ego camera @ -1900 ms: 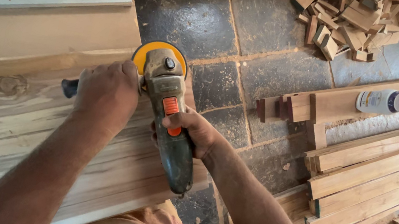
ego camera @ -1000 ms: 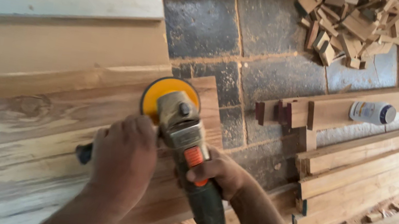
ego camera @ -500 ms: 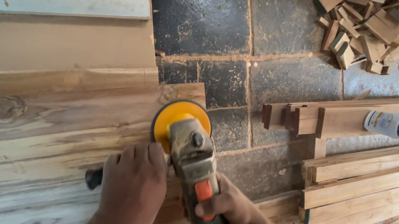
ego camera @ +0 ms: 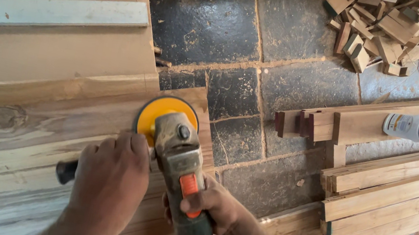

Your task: The person uses an angle grinder with a sanding disc to smooth the surface of a wooden plank. They move the tool back and forth across the wood, covering different areas to even out the surface.

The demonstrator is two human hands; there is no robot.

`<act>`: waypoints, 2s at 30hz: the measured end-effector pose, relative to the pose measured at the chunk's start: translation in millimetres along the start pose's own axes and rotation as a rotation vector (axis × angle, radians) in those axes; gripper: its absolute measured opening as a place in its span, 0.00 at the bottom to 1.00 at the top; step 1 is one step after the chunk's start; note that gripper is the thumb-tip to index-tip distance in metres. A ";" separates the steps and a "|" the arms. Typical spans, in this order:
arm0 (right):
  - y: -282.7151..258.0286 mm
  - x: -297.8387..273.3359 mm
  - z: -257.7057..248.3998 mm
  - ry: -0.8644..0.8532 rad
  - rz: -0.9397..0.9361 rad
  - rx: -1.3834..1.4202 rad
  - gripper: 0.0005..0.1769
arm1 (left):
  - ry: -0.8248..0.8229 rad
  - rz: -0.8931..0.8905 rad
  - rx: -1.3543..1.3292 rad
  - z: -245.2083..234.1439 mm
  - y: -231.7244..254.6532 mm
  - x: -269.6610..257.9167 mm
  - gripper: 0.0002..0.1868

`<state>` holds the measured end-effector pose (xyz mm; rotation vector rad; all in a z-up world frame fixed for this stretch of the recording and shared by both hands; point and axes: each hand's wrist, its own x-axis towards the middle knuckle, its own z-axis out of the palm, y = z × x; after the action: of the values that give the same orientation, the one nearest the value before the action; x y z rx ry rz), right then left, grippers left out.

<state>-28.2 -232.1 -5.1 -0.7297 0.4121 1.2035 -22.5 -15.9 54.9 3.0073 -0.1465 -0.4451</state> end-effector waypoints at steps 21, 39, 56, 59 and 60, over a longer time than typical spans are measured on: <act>-33.6 13.8 -20.0 0.045 0.003 -0.110 0.42 | 0.160 -0.006 -0.007 10.7 0.8 27.3 0.05; -32.7 -0.5 -30.8 0.046 -0.044 -0.086 0.37 | 0.138 0.026 -0.025 17.2 19.9 35.0 0.06; 10.0 1.6 -0.8 0.030 -0.097 -0.086 0.30 | 0.211 0.068 -0.001 21.5 -2.5 -1.7 0.05; 8.7 4.3 -1.2 0.021 -0.206 0.014 0.29 | 0.141 0.114 0.005 16.8 0.2 25.3 0.04; 8.7 5.2 -1.1 0.021 -0.208 0.029 0.30 | 0.131 0.132 0.019 11.9 1.6 29.6 0.03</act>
<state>-34.5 -227.8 -11.8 -0.7422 0.3607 0.9935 2.1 -21.7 35.3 3.0094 -0.3383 -0.2352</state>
